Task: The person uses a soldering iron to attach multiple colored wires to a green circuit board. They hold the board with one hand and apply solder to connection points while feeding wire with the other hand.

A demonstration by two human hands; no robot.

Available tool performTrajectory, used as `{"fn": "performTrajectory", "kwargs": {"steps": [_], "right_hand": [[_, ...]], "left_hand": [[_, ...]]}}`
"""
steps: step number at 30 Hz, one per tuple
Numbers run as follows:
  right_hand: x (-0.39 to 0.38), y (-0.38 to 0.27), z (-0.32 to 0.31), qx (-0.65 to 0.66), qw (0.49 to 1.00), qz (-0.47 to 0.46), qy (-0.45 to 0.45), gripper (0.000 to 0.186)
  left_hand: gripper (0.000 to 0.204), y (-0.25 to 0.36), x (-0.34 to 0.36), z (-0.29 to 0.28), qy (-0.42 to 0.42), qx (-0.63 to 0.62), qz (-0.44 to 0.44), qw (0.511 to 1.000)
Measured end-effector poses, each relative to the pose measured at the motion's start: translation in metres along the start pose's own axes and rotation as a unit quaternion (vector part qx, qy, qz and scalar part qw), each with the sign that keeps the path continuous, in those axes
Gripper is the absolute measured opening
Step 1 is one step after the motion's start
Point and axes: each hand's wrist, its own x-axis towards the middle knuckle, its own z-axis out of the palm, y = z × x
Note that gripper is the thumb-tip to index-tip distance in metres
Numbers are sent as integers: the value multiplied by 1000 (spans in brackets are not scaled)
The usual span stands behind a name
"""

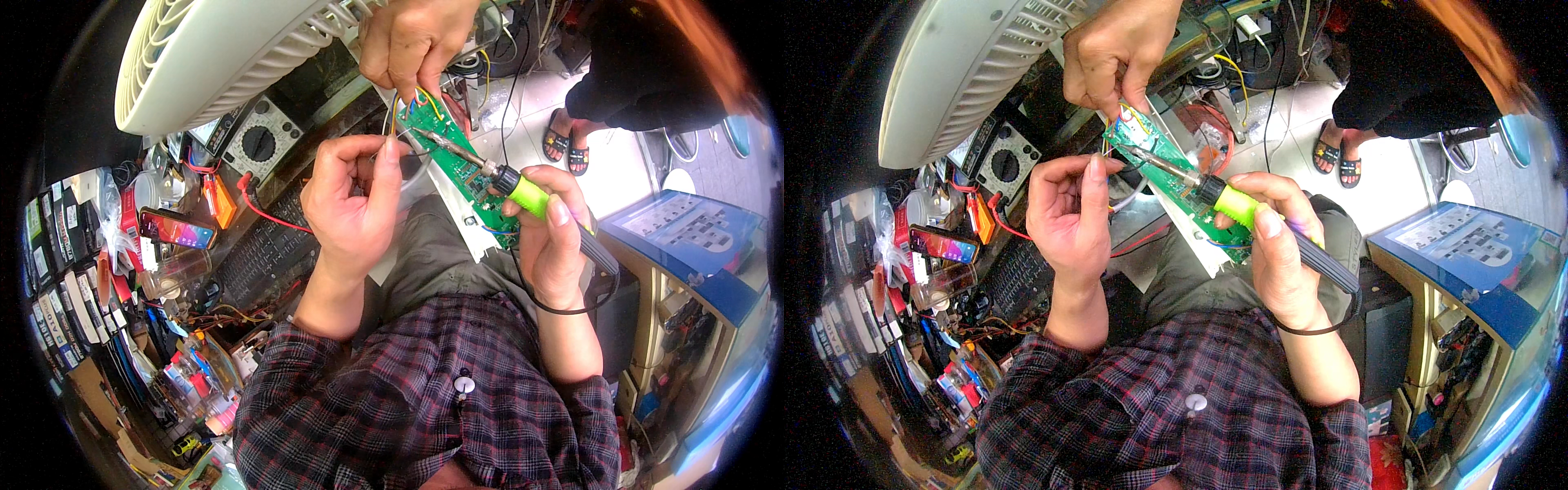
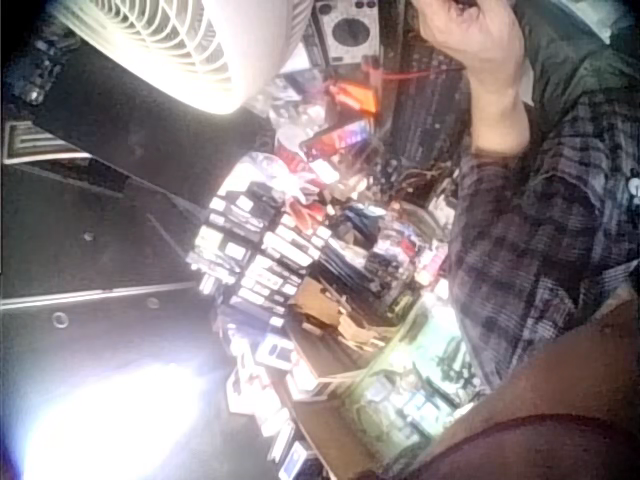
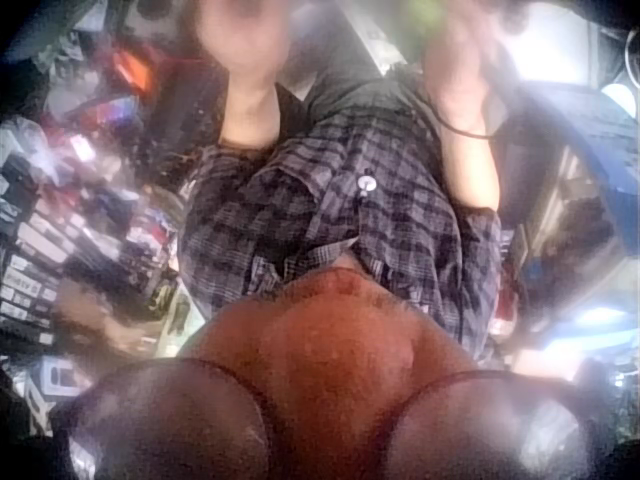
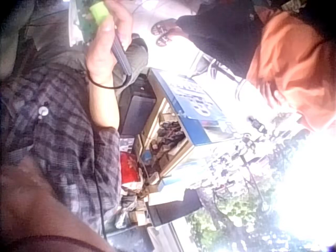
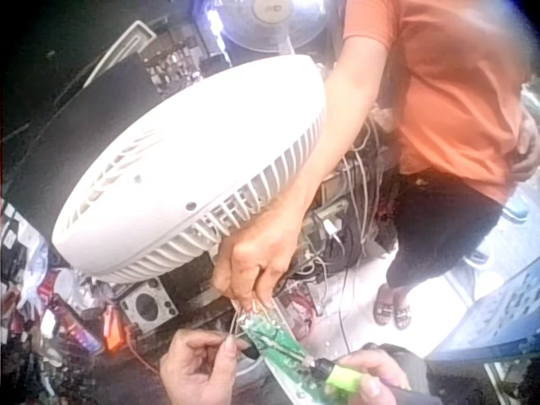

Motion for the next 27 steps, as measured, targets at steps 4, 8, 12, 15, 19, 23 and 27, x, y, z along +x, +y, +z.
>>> {"fn": "performTrajectory", "kwargs": {"steps": [4,8,12,15,19,23,27], "right_hand": [[-1,0,0,4,1000,3,2,47],[-2,2,-2,0,1000,11,1,48],[-1,3,-1,8,1000,-3,7,47],[-1,2,-1,8,1000,0,6,47],[-1,0,0,1,1000,-1,1,47],[-1,0,0,2,1000,-1,1,47],[0,-1,1,-3,1000,-1,1,47]], "left_hand": [[9,0,-1,0,3,-8,0,1000],[9,1,-1,2,11,-25,8,1000],[10,-1,0,3,22,-32,10,999],[10,-2,1,5,40,-41,15,998],[10,-3,1,6,42,-43,23,998],[10,-1,1,6,42,-44,23,998],[10,-4,1,5,41,-35,25,998]]}}
